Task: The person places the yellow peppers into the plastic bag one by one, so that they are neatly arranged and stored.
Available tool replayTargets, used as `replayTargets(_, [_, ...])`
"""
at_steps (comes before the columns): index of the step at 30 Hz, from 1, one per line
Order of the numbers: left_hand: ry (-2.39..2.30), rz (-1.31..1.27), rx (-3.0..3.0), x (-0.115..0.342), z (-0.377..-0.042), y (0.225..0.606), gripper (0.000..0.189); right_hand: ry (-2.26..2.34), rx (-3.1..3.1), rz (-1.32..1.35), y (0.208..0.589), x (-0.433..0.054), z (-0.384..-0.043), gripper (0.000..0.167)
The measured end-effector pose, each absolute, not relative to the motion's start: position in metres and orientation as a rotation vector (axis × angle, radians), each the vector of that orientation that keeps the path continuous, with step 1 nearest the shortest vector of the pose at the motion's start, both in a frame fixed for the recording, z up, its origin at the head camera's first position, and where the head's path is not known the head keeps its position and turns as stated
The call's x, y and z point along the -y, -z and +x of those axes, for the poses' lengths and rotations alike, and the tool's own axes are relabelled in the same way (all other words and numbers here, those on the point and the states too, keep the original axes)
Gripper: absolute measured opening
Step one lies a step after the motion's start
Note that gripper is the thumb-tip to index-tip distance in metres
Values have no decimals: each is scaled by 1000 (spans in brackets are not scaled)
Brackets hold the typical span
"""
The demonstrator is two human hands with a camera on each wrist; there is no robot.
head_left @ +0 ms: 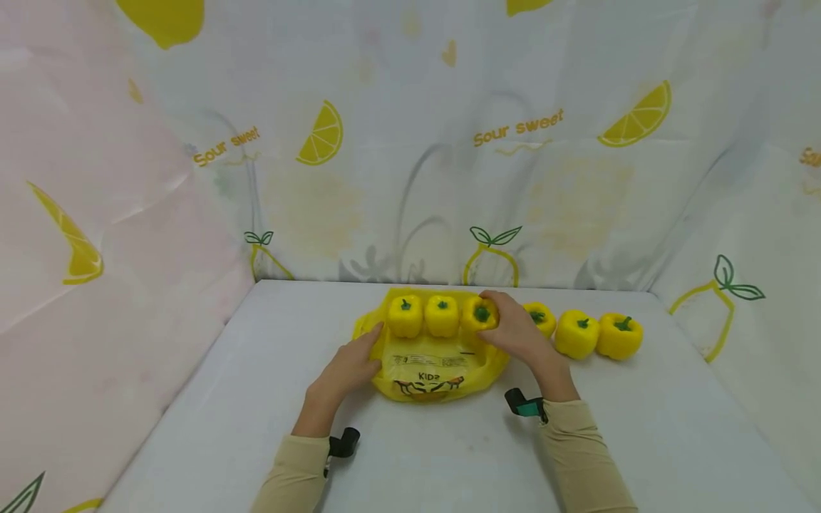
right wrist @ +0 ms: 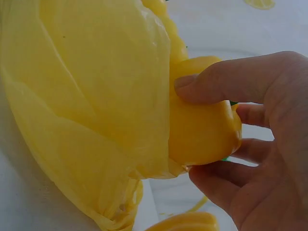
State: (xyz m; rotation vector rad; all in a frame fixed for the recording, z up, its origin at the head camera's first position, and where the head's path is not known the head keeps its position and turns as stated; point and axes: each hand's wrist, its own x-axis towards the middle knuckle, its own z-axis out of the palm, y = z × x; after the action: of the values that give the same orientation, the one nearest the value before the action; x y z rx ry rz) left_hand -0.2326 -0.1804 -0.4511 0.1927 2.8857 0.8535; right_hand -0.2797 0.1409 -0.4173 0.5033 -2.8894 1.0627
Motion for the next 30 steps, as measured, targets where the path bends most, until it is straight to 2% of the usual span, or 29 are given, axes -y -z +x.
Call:
replayTargets(13, [-876,174,-2874,179,-230,450,72,-831,2933,520,427,-135,-288,72])
replayTargets(21, [-832,181,-2894,177,-228,450,71,-767,2881,533,436,-134,-289,52])
replayTargets(30, [-835,191,-2897,178,-229,449,70,-704,2876,470,435,-128,-285,50])
